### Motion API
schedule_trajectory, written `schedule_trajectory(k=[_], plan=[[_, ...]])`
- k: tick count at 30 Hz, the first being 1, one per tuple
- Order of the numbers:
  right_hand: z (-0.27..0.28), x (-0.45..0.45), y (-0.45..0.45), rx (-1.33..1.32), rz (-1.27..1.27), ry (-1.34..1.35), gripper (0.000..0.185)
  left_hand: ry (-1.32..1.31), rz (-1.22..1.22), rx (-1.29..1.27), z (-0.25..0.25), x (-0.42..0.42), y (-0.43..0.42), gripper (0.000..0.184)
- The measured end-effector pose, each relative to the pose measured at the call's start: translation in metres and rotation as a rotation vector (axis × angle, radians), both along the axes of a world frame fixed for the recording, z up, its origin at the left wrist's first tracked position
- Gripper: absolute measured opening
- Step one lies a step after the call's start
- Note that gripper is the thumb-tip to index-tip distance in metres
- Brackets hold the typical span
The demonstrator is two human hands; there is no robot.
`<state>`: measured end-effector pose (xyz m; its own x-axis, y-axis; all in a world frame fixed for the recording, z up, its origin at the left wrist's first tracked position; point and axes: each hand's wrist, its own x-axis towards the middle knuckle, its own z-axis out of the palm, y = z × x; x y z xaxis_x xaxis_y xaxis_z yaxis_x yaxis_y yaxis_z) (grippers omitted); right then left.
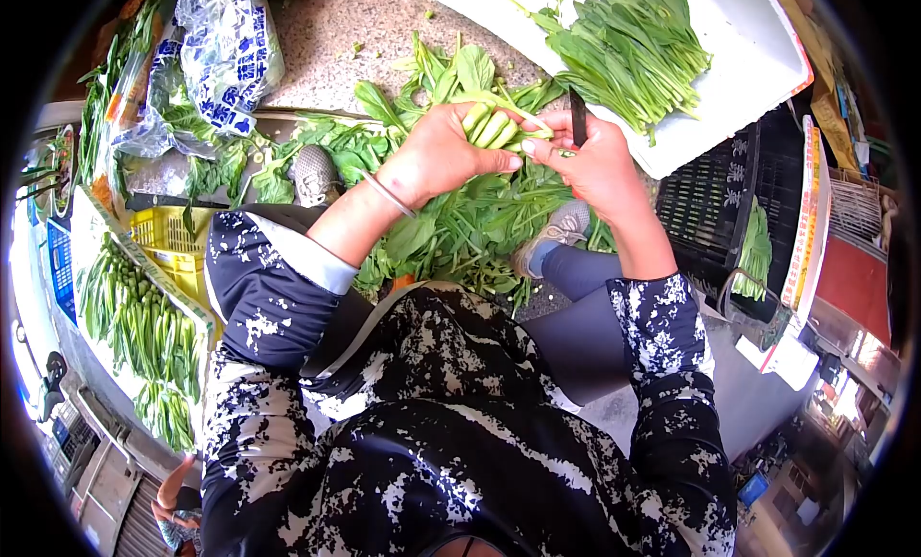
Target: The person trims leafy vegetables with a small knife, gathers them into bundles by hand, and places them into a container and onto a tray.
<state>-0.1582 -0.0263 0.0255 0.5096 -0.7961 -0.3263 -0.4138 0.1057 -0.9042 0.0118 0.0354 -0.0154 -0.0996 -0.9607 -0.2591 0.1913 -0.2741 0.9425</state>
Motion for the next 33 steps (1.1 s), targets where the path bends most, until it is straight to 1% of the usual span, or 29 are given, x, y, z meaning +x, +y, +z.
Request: schedule_trajectory(k=[4,6,7,8,10,11,13,20,23,26,28,29,31,32,33], plan=[[0.003,0.002,0.001,0.010,0.033,-0.084,0.030,0.103,-0.010,-0.004,0.014,0.001,0.001,0.034],[0.006,-0.001,-0.002,0.158,-0.098,-0.089,0.047,0.131,0.007,-0.009,0.016,0.003,0.001,0.033],[0.007,-0.003,-0.003,0.077,-0.038,-0.063,0.057,0.139,0.011,0.053,0.016,0.005,0.000,0.032],[0.007,-0.003,-0.002,0.077,-0.036,-0.063,0.057,0.148,0.014,0.117,0.015,0.008,0.000,0.032],[0.004,-0.003,0.000,0.146,-0.032,-0.225,0.048,0.156,0.005,0.105,0.015,0.009,-0.001,0.032],[0.004,-0.002,0.002,0.146,-0.033,-0.225,0.048,0.179,0.009,0.106,0.015,0.009,-0.001,0.031],[0.004,0.000,0.005,0.103,0.046,-0.234,0.044,0.203,0.012,0.108,0.015,0.009,-0.001,0.031],[0.009,0.001,0.004,0.117,0.049,-0.169,0.037,0.160,-0.038,0.104,0.016,0.010,-0.001,0.029],[0.000,0.001,0.001,0.052,0.025,-0.193,0.033,0.176,-0.063,0.146,0.020,0.012,-0.001,0.029],[-0.006,-0.005,-0.004,-0.076,-0.005,-0.125,0.032,0.179,-0.064,0.177,0.021,0.012,0.000,0.030],[-0.004,-0.007,-0.006,0.051,-0.047,-0.109,0.035,0.180,-0.043,0.174,0.019,0.011,0.000,0.032],[-0.003,-0.005,-0.004,0.053,-0.045,-0.108,0.035,0.136,0.008,0.146,0.018,0.010,0.000,0.032],[0.002,0.002,0.006,0.175,-0.139,-0.198,0.039,0.087,0.094,0.115,0.016,0.010,-0.001,0.033],[0.001,0.003,0.007,0.175,-0.138,-0.199,0.039,0.087,0.095,0.115,0.015,0.010,-0.002,0.033],[0.001,0.004,0.008,0.235,-0.116,-0.251,0.041,0.085,0.115,0.104,0.014,0.010,-0.002,0.033]])
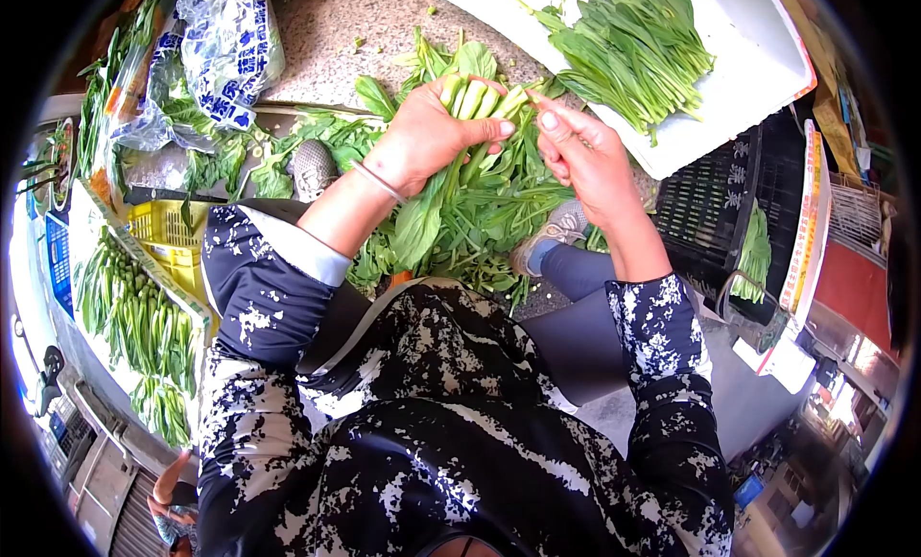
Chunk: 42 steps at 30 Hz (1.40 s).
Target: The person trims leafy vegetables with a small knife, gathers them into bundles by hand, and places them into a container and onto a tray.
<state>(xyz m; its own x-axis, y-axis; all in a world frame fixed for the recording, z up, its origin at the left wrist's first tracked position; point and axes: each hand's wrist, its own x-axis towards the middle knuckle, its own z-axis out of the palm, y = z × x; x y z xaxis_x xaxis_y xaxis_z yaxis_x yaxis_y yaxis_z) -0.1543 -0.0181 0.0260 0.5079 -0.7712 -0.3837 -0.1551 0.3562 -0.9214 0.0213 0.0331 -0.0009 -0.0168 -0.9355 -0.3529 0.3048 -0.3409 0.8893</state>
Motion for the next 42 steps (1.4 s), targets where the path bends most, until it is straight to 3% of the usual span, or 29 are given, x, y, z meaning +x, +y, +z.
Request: schedule_trajectory(k=[18,21,23,24,26,31,36,37,39,40,41,42], plan=[[-0.008,0.007,0.008,0.002,-0.075,-0.053,0.039,0.070,0.058,0.022,0.001,-0.002,0.002,0.035],[-0.014,0.006,0.007,-0.118,-0.085,0.032,0.039,0.134,0.078,0.065,0.006,-0.004,0.001,0.033],[-0.021,0.004,0.001,-0.493,-0.186,0.324,0.040,0.157,0.102,0.076,0.007,-0.004,0.001,0.029],[-0.019,0.003,0.000,-0.494,-0.186,0.325,0.040,0.125,0.089,0.068,0.007,-0.004,0.002,0.030],[-0.012,0.002,-0.003,-0.103,-0.159,0.187,0.040,0.096,0.071,0.057,0.006,-0.005,0.001,0.030],[-0.015,0.009,0.002,-0.258,-0.018,0.131,0.024,-0.124,-0.080,0.026,-0.001,-0.005,0.003,0.038],[-0.016,0.007,0.001,-0.218,0.061,0.187,0.018,-0.623,-0.095,-0.144,-0.008,-0.001,0.000,0.058],[-0.012,0.009,0.002,-0.173,0.101,0.208,0.019,-0.360,-0.069,-0.137,-0.009,-0.005,0.001,0.049],[-0.019,0.008,0.004,-0.235,0.095,0.119,0.023,-0.343,-0.220,-0.085,-0.007,-0.004,0.002,0.036],[-0.011,0.004,-0.002,-0.177,0.173,0.213,0.023,-0.273,-0.199,-0.095,-0.008,-0.006,0.003,0.021],[0.000,-0.001,-0.011,-0.115,0.252,0.305,0.023,-0.271,-0.201,-0.100,-0.007,-0.007,0.003,0.021],[-0.002,-0.005,-0.023,-0.181,0.174,0.353,0.023,-0.276,-0.195,-0.041,-0.001,-0.008,0.003,0.018]])
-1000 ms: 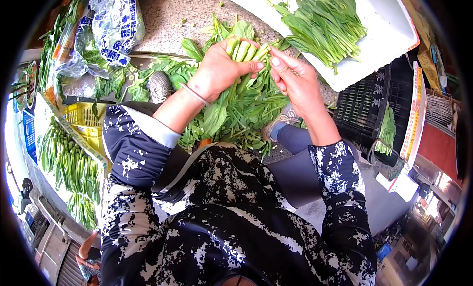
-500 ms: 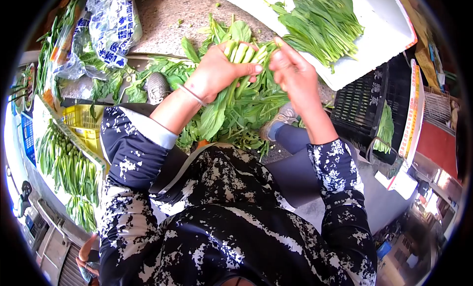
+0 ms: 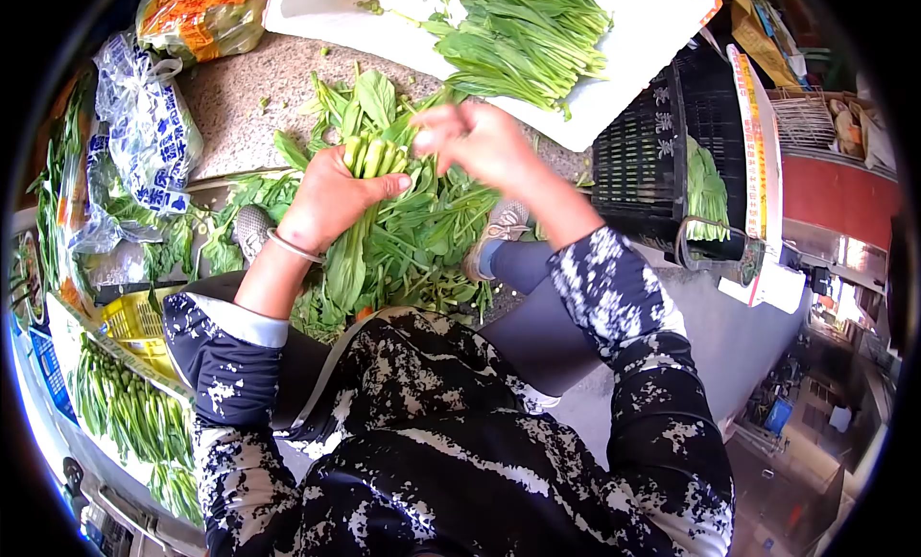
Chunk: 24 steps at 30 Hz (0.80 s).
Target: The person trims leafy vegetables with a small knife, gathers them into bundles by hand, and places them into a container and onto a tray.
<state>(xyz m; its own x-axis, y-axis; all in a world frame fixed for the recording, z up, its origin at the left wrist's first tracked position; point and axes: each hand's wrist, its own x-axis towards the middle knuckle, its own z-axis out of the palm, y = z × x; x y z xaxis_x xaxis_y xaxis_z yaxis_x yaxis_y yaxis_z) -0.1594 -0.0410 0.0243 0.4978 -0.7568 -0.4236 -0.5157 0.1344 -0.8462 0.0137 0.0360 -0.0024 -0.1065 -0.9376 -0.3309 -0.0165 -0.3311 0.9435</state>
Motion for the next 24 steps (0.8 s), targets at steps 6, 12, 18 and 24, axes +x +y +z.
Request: schedule_trajectory(k=[6,12,18,24], plan=[[-0.083,-0.113,-0.104,-0.522,-0.099,0.742,0.024,0.084,-0.003,0.023,-0.012,0.006,-0.002,0.015],[-0.086,-0.124,-0.105,-0.439,-0.139,0.703,0.026,0.114,0.016,-0.003,-0.005,0.004,-0.002,0.017],[-0.092,-0.120,-0.102,-0.725,-0.014,0.893,0.024,0.145,0.019,-0.019,-0.006,0.002,-0.002,0.014],[-0.085,-0.135,-0.120,-0.530,-0.082,0.703,0.025,0.129,0.041,-0.014,-0.008,0.005,-0.001,0.012]])
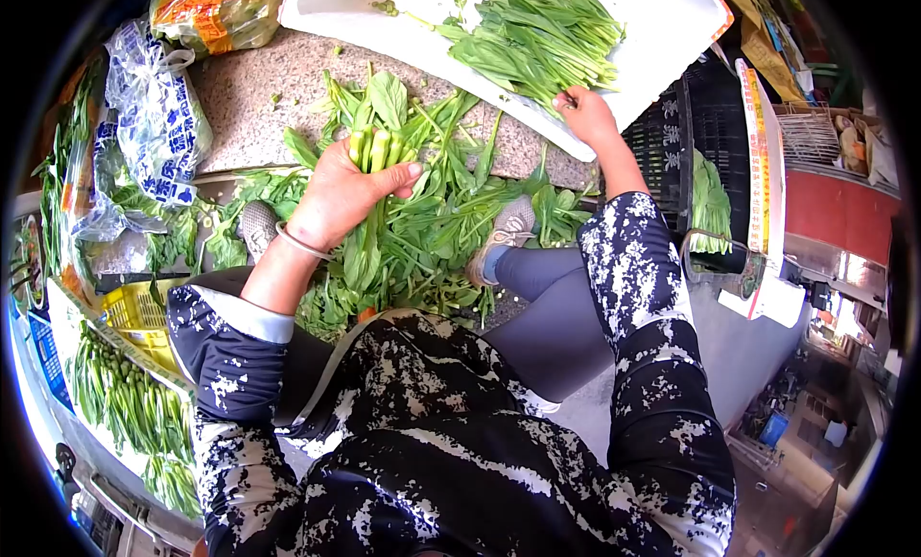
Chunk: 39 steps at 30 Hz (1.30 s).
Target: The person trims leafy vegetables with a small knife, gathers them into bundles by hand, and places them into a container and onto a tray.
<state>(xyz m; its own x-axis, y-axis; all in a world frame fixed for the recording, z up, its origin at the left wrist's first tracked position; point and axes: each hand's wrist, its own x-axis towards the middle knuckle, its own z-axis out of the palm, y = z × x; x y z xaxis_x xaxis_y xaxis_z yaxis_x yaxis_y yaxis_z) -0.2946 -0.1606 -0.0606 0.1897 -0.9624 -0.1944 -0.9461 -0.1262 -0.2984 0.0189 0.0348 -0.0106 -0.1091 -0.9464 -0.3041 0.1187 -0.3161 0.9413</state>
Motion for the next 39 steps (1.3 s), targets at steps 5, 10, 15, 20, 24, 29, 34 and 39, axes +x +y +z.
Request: schedule_trajectory(k=[5,10,15,20,24,29,34,39], plan=[[0.039,0.002,0.007,0.321,-0.341,-0.610,0.025,0.032,0.043,0.012,0.007,-0.002,0.000,0.011],[0.049,-0.002,0.001,0.552,-0.570,-1.339,0.022,0.003,0.076,0.036,0.006,-0.002,0.000,0.017],[0.068,0.016,0.011,0.558,-0.521,-1.404,0.024,-0.113,0.084,0.010,-0.001,-0.001,-0.002,0.025],[0.098,0.061,0.049,0.219,-0.211,-0.738,0.025,-0.411,0.090,-0.198,-0.012,-0.001,-0.001,0.028],[0.112,0.093,0.092,0.067,0.020,-0.562,0.020,-0.452,0.087,-0.185,0.000,-0.002,-0.001,0.020],[0.105,0.114,0.125,0.001,0.224,-0.611,0.018,-0.422,0.139,-0.243,0.006,-0.007,0.002,0.022],[0.108,0.138,0.137,0.174,0.172,-0.741,0.019,-0.260,0.157,-0.310,0.007,-0.012,0.004,0.034],[0.107,0.146,0.138,0.165,0.215,-0.789,0.019,-0.087,0.118,-0.220,0.010,-0.005,0.004,0.033]])
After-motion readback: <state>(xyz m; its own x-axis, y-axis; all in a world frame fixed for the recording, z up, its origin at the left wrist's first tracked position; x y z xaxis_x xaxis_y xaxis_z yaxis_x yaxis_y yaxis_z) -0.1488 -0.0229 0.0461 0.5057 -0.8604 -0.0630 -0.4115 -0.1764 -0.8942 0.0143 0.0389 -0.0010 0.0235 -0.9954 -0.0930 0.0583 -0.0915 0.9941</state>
